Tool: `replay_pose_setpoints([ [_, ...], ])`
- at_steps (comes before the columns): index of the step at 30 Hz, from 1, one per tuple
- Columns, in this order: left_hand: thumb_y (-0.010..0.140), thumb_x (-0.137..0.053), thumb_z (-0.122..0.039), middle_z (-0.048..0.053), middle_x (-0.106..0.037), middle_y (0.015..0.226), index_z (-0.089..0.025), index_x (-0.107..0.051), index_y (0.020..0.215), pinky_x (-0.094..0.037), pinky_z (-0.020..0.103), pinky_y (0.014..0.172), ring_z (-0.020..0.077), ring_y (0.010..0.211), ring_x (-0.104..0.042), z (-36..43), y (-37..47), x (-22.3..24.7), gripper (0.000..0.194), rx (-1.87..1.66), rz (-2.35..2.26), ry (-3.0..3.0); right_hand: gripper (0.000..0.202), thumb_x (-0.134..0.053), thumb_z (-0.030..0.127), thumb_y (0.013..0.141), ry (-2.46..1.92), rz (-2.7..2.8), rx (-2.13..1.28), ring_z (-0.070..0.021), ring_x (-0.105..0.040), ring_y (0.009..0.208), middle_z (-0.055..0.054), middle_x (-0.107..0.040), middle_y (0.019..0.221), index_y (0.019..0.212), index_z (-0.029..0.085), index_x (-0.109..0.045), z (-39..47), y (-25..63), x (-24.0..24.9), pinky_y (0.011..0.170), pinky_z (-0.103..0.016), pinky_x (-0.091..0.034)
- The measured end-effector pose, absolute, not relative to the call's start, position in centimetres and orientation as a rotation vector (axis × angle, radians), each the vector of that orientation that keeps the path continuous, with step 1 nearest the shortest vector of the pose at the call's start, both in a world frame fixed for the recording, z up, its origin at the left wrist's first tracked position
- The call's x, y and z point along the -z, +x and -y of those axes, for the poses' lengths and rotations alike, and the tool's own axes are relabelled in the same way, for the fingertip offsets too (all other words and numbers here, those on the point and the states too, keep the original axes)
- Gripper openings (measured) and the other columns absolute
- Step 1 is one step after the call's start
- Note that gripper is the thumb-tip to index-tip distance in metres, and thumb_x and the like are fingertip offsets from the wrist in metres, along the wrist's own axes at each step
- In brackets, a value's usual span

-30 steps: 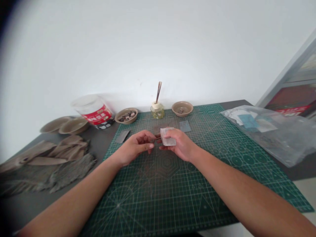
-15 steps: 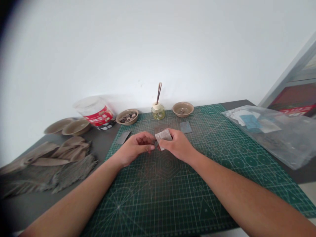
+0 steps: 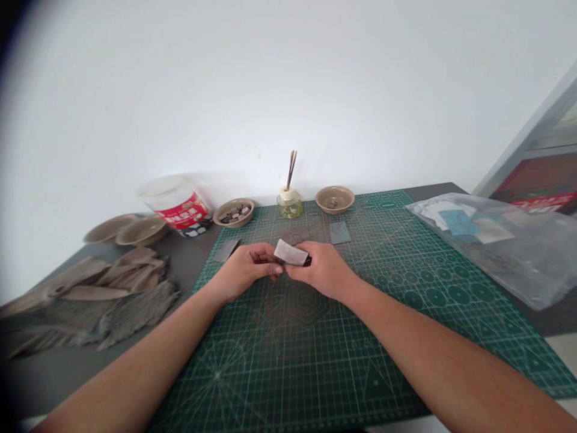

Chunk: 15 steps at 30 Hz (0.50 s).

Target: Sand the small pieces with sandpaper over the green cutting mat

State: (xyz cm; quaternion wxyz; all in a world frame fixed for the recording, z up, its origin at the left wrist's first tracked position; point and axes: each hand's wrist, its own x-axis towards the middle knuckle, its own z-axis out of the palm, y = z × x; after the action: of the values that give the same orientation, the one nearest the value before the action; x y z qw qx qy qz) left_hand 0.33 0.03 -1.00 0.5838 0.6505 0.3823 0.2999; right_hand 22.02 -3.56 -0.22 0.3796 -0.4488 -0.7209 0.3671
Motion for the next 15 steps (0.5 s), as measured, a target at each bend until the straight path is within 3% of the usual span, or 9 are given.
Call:
replay_pose_setpoints([
  [8,0.072,-0.083,-0.024,0.003,-0.072,0.075,-0.013,-0.068,0.091,-0.051,0.025,0.065,0.0132,0.067,-0.064,0.19,0.34,0.51,0.026,-0.699,-0.905,1.538,0.012,-0.072,0.028,0.084,-1.063,1.86,-0.925,-0.0203,-0.068,0.09,-0.003,-0.074,0.097,0.094,0.023,-0.078,3.14,22.18,0.71,0.082,-0.032,-0.049],
  [15,0.076,-0.079,-0.029,0.003,-0.071,0.074,-0.014,-0.069,0.091,-0.052,0.027,0.065,0.0143,0.065,-0.065,0.42,0.33,0.74,0.024,-0.66,-0.948,1.605,0.011,-0.07,0.025,0.085,-1.078,1.884,-0.876,-0.0201,-0.067,0.087,-0.003,-0.074,0.095,0.093,0.023,-0.077,3.25,22.05,0.92,0.079,-0.032,-0.048],
])
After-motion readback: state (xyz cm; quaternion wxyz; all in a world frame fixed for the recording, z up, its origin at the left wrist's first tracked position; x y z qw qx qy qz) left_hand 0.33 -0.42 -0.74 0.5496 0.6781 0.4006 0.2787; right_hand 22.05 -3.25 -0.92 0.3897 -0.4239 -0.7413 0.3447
